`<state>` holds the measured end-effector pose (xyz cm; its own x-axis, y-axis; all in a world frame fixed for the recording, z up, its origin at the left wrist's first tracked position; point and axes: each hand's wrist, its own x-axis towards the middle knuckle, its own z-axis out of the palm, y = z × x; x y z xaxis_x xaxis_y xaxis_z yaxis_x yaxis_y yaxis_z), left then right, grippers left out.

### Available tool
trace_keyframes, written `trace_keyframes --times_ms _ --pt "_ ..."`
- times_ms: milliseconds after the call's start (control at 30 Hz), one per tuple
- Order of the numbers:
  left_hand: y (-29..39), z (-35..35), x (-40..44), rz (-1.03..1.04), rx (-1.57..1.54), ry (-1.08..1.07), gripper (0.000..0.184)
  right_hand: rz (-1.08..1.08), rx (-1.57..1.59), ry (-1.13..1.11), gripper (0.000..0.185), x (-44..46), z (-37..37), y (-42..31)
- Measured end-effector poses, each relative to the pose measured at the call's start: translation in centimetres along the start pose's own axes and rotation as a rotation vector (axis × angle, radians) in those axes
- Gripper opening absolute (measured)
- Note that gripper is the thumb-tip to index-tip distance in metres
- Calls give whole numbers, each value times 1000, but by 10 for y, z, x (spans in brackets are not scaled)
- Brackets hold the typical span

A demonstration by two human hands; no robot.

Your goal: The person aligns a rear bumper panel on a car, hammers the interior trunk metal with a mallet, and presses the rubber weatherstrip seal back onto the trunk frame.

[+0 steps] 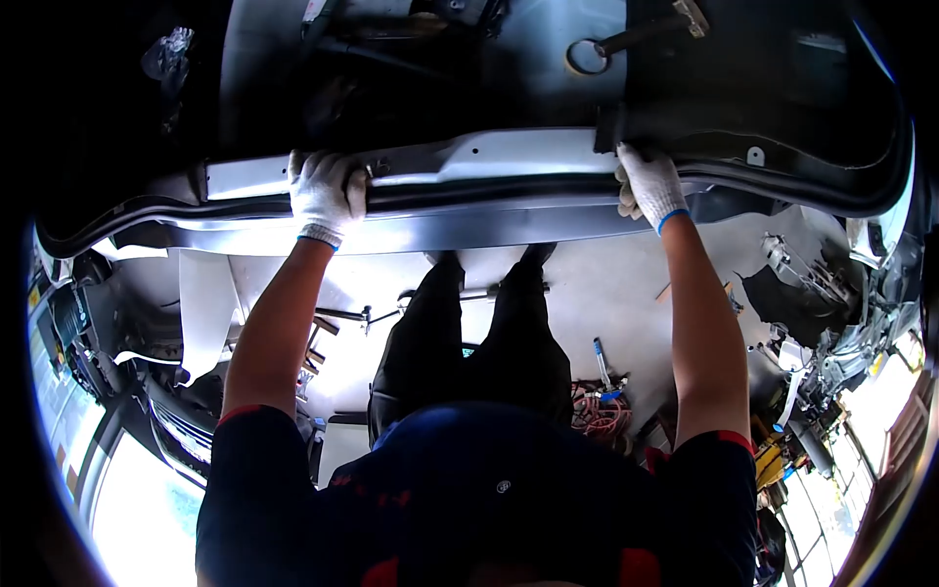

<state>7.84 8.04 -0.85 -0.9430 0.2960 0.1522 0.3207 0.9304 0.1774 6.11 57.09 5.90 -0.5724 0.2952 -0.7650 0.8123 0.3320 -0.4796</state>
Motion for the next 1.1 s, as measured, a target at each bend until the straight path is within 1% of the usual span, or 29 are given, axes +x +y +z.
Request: trace_keyframes --times_ms 33,67,133,200,233,333,367,400,467,500,533,567,600,633,667,700,733,767,800,833,900,933,967,1000,1067,1100 --pt "0 -1 0 -3 1 -3 30 -10 -22 20 53 1 1 -2" --pt "-4 -4 1 -3 -9 -96 30 -13 -47 39 53 0 2 0" --pt "-3 -5 1 -2 8 -81 29 -35 -28 36 54 3 1 2" --pt "-2 -1 2 2 5 -44 29 -4 13 -7 54 5 1 3" --pt "-3 -2 -1 7 15 -23 28 -54 -2 26 55 2 2 5" --pt "0 -6 -2 -17 30 -43 26 -46 -2 48 56 0 5 3" --pt "2 -5 -3 -45 57 -49 27 -61 -8 28 56 -2 13 2" --pt "7 -10 2 -99 92 -129 29 -73 -85 63 51 -10 20 -1" --pt "18 -16 13 -247 36 -255 32 -108 -244 151 45 -20 26 -9" --pt "28 -15 13 -328 28 -120 37 -450 -737 193 35 -11 34 7" --pt "40 -20 16 -319 -27 -11 38 -701 -765 221 28 -43 55 -3" --pt "53 -20 17 -296 -70 116 38 -875 -633 234 24 -68 80 -9" --pt "66 -16 21 -262 -109 245 39 -913 -660 249 19 -85 102 -18" --pt "80 -14 27 -223 -128 288 40 -1171 -673 373 21 -72 121 -17" --pt "93 -10 32 -184 -146 334 41 -1249 -680 395 29 -78 131 -35" --pt "100 -6 36 -122 -112 348 43 -1331 -613 471 33 -54 139 -35" --pt "100 9 34 -97 -70 332 36 -1411 -542 548 37 -27 149 -29" --pt "103 10 38 -193 -77 135 32 -1235 -679 551 37 -10 157 -15" --pt "106 8 40 -284 -83 -67 30 -1138 -670 636 37 5 170 -18" --pt "106 12 35 -279 -46 41 32 -1186 -638 577 37 9 170 -23" --pt "107 9 29 -312 -86 -48 33 -1264 -622 460 36 -4 157 -18" --pt "105 9 38 -330 -81 -70 33 -1313 -583 486 33 -10 157 -24" --pt "108 11 38 -373 -75 -23 33 -1327 -528 512 32 -11 153 -31" --pt "105 9 40 -349 -77 -59 27 -1322 -479 521 31 -22 148 -36" --pt "108 6 38 -341 -102 23 26 -1430 -339 535 31 -8 132 -33" --pt "107 5 41 -349 -111 15 26 -1357 -500 552 34 9 133 -11"
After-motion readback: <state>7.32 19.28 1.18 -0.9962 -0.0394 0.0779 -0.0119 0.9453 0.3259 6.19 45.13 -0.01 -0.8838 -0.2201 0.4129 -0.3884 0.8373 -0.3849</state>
